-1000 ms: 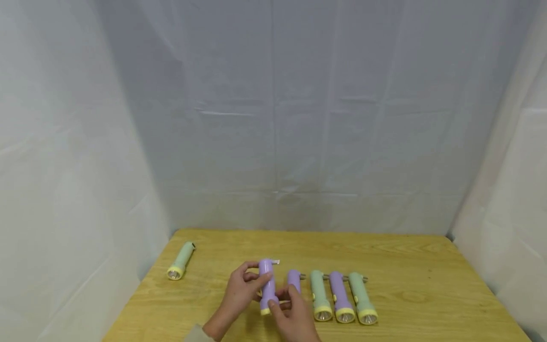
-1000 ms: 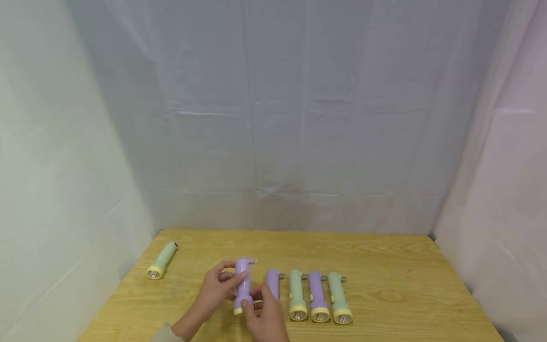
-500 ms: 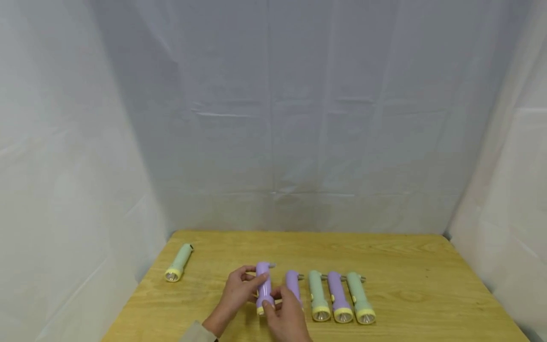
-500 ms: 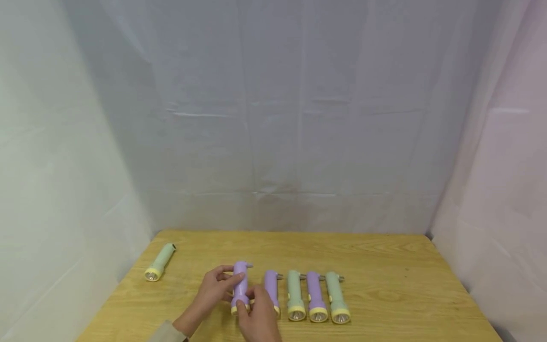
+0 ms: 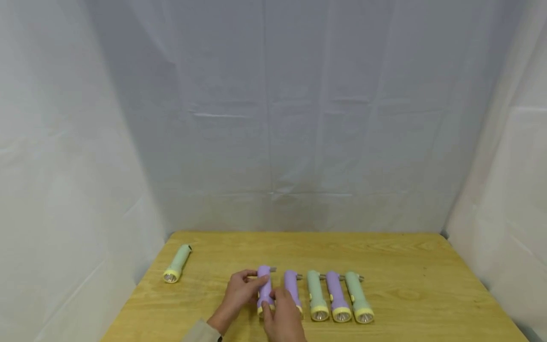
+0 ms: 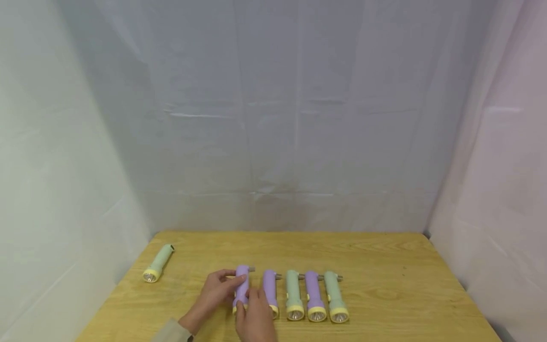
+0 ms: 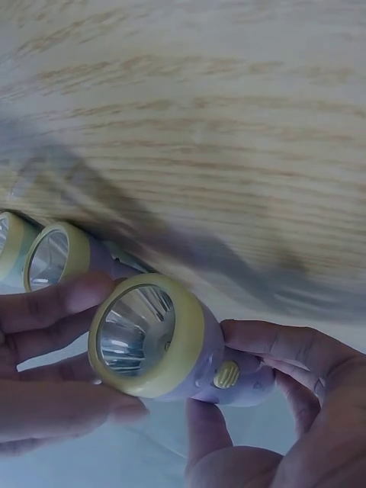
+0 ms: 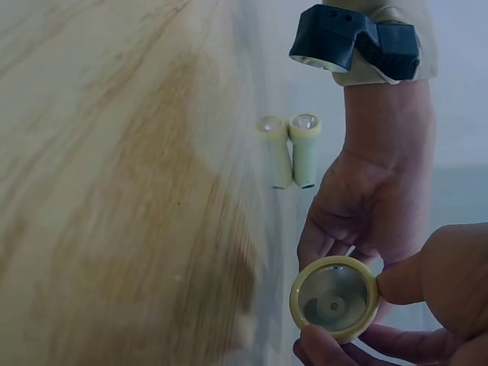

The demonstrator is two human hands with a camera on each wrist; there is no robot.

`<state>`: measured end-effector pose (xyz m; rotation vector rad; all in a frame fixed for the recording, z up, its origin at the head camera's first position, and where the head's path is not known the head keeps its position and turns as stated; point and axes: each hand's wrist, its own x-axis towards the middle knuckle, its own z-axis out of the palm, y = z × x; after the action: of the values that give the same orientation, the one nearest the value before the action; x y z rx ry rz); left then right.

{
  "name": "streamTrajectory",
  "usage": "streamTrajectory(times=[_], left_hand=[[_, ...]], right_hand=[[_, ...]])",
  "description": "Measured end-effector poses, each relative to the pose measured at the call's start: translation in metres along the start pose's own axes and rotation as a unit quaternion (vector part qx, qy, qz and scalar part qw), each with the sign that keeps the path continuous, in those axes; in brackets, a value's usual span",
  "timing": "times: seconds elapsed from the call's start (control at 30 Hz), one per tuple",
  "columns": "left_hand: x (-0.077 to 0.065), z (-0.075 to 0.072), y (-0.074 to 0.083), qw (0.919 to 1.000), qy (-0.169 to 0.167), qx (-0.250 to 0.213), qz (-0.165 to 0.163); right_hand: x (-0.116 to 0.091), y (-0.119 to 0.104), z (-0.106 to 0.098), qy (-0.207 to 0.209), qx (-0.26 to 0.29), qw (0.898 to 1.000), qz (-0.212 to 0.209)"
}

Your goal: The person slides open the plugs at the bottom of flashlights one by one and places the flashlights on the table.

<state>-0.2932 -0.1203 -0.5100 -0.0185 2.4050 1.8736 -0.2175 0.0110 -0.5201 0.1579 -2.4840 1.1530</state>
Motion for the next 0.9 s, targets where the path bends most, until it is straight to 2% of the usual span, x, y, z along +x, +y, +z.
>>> streamTrajectory(times=[0.27,0.5,0.6,0.77,0.9], left_hand=[[0.003,0.003,-0.005,0.9998,-0.014,-0.008,-0.011],[0.006,0.003,-0.010,0.9994,-0.026,0.015,-0.017],[0.007,0.004,-0.010,0.9991,-0.030,0.020,-0.021],[0.010,0.005,-0.011,0.9989,-0.026,0.034,-0.019],[0.012,0.005,-0.012,0.9987,-0.023,0.042,-0.015]], right_hand=[[0.003,-0.004,0.004,-0.026,-0.060,0.998,0.021],[0.004,-0.008,0.003,-0.055,-0.095,0.994,0.021],[0.003,-0.008,0.005,-0.047,-0.120,0.992,0.008],[0.000,-0.006,0.009,-0.001,-0.168,0.985,-0.035],[0.000,-0.004,0.009,0.011,-0.178,0.982,-0.059]])
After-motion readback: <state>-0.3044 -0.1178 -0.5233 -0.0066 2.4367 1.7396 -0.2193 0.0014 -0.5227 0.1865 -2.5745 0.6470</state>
